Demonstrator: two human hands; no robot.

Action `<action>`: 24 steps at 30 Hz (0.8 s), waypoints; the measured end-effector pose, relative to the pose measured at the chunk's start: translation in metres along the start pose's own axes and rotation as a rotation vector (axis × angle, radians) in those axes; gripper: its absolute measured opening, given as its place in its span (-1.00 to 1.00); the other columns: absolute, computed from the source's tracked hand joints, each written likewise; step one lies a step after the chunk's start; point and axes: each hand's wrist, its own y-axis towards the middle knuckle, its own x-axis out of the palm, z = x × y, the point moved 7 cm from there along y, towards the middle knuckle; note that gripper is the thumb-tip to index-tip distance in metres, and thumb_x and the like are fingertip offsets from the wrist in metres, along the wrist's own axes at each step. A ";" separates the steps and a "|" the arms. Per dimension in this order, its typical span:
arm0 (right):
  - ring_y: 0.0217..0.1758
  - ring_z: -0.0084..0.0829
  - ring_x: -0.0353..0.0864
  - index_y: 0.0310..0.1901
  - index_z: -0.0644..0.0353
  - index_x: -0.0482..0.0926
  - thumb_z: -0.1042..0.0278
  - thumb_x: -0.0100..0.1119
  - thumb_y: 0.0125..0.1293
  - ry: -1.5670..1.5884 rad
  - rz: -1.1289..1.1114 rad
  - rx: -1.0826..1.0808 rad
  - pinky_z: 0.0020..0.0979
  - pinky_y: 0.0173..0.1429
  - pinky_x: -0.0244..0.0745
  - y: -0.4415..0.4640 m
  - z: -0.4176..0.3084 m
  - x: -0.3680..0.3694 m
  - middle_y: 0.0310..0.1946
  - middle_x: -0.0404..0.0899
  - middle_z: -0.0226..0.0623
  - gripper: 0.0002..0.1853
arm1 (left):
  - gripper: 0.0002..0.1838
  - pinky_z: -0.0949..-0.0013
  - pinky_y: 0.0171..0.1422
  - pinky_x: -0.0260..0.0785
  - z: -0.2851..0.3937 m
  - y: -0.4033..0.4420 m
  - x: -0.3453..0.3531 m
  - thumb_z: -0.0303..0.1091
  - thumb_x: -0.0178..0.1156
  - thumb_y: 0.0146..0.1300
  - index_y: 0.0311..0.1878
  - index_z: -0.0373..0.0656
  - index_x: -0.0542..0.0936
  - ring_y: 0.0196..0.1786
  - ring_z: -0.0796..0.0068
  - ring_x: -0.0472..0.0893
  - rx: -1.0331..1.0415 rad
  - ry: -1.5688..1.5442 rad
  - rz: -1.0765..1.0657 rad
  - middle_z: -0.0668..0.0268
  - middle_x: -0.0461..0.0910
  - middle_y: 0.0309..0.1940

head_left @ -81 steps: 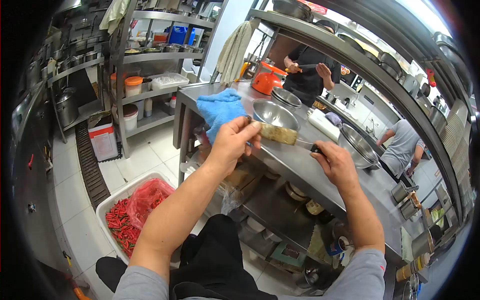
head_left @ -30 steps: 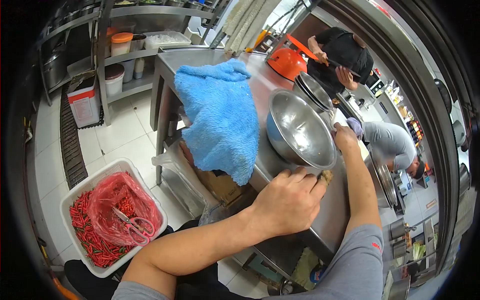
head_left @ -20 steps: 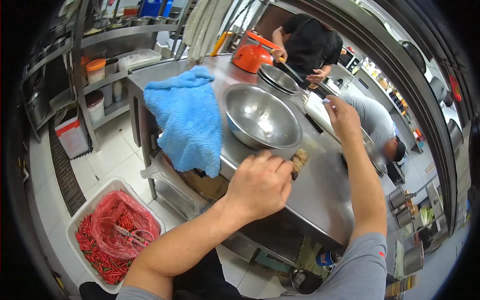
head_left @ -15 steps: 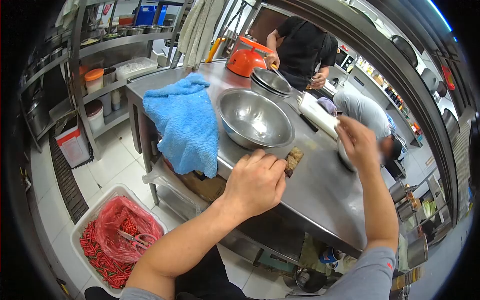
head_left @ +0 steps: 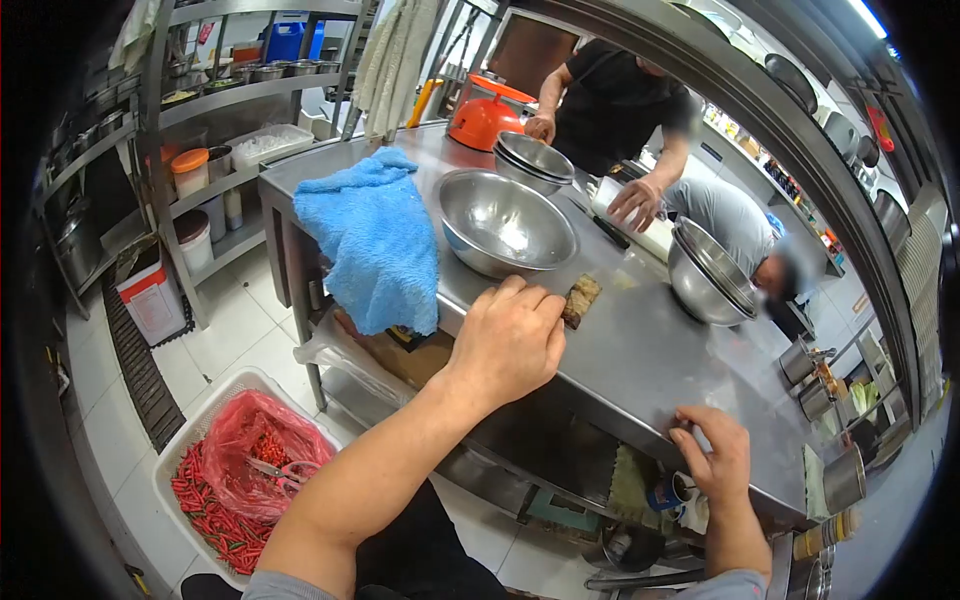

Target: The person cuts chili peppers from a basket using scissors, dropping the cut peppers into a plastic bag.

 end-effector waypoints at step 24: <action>-0.29 -0.19 0.61 -0.34 0.31 0.60 0.54 0.26 0.15 -0.027 0.367 0.080 -0.31 -0.16 0.48 -0.021 -0.004 0.012 -0.37 0.64 -0.17 -0.94 | -0.84 0.51 -0.26 0.44 -0.136 -0.296 -0.201 -0.53 0.21 0.19 -0.17 -0.31 0.66 -0.38 0.60 0.60 -0.886 -0.382 -0.093 0.30 0.67 -0.40</action>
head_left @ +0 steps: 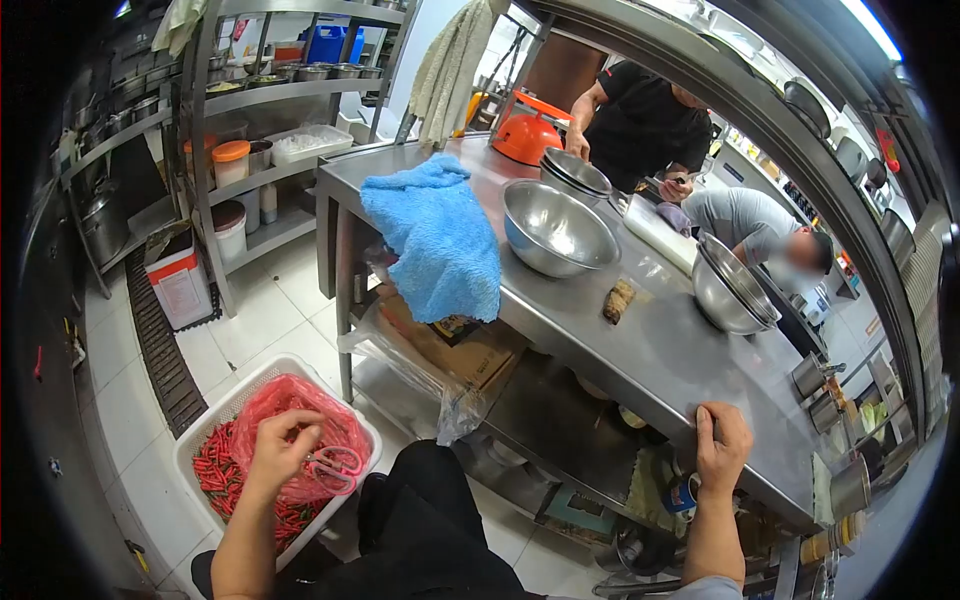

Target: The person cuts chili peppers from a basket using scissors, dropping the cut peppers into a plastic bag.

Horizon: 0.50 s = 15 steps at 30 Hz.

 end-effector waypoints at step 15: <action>-0.30 -0.16 0.58 -0.35 0.31 0.58 0.50 0.21 0.21 -0.035 -0.041 -0.002 -0.28 -0.16 0.44 0.016 -0.032 0.027 -0.38 0.61 -0.14 -0.93 | -0.84 0.53 -0.24 0.38 0.001 -0.013 -0.101 -0.52 0.19 0.21 -0.17 -0.34 0.65 -0.33 0.64 0.56 0.020 -0.050 0.189 0.34 0.64 -0.41</action>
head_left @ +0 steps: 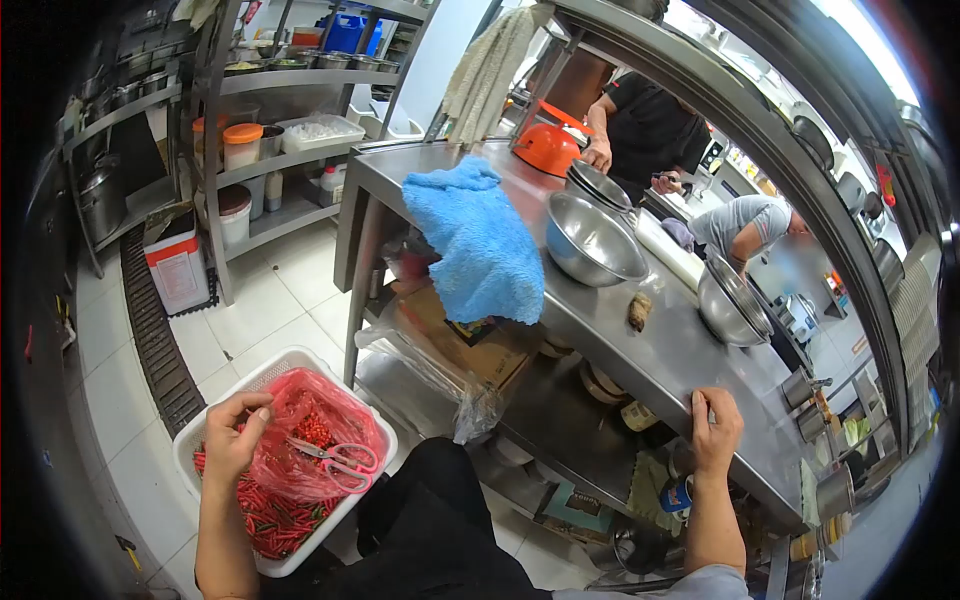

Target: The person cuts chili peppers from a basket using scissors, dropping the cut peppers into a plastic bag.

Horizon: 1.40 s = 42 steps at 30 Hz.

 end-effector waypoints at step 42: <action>-0.31 -0.17 0.57 -0.33 0.31 0.58 0.47 0.12 0.33 -0.113 0.131 -0.039 -0.27 -0.19 0.43 -0.007 -0.014 0.016 -0.37 0.60 -0.14 -0.89 | -0.62 0.27 -0.20 0.52 0.010 -0.035 0.009 -0.33 0.26 0.11 0.01 -0.23 0.60 -0.36 0.15 0.69 -0.034 0.414 -0.457 0.02 0.65 -0.43</action>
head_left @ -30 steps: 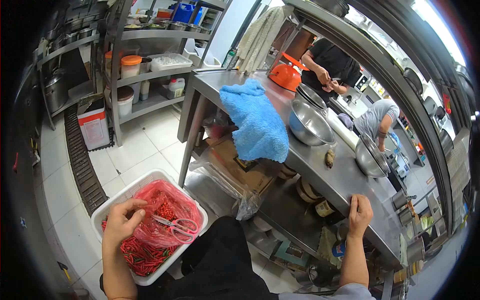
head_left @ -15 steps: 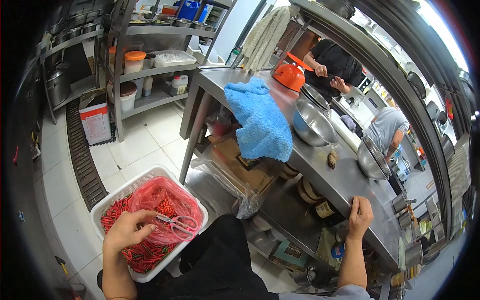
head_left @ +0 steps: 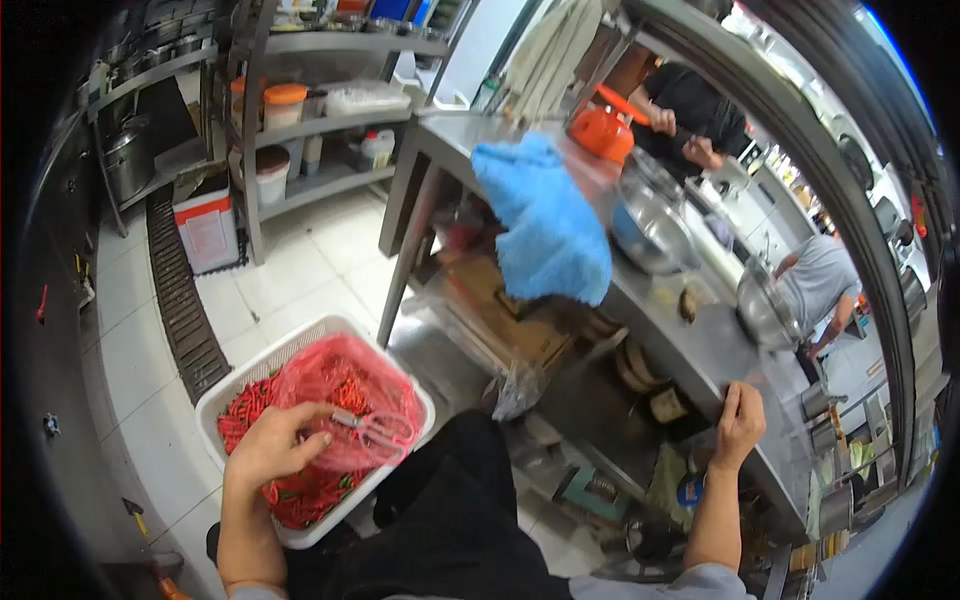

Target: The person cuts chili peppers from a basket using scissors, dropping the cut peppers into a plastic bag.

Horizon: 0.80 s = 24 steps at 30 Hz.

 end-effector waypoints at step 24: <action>0.04 -0.19 0.59 -0.04 0.30 0.62 0.45 0.21 0.29 -0.071 0.179 -0.086 -0.27 0.19 0.32 -0.038 -0.021 0.008 -0.03 0.64 -0.14 -0.77 | -0.62 0.45 -0.44 0.36 0.018 -0.022 -0.049 -0.47 0.24 0.17 0.10 -0.24 0.56 -0.59 0.58 0.49 -0.166 0.036 0.176 0.24 0.59 -0.60</action>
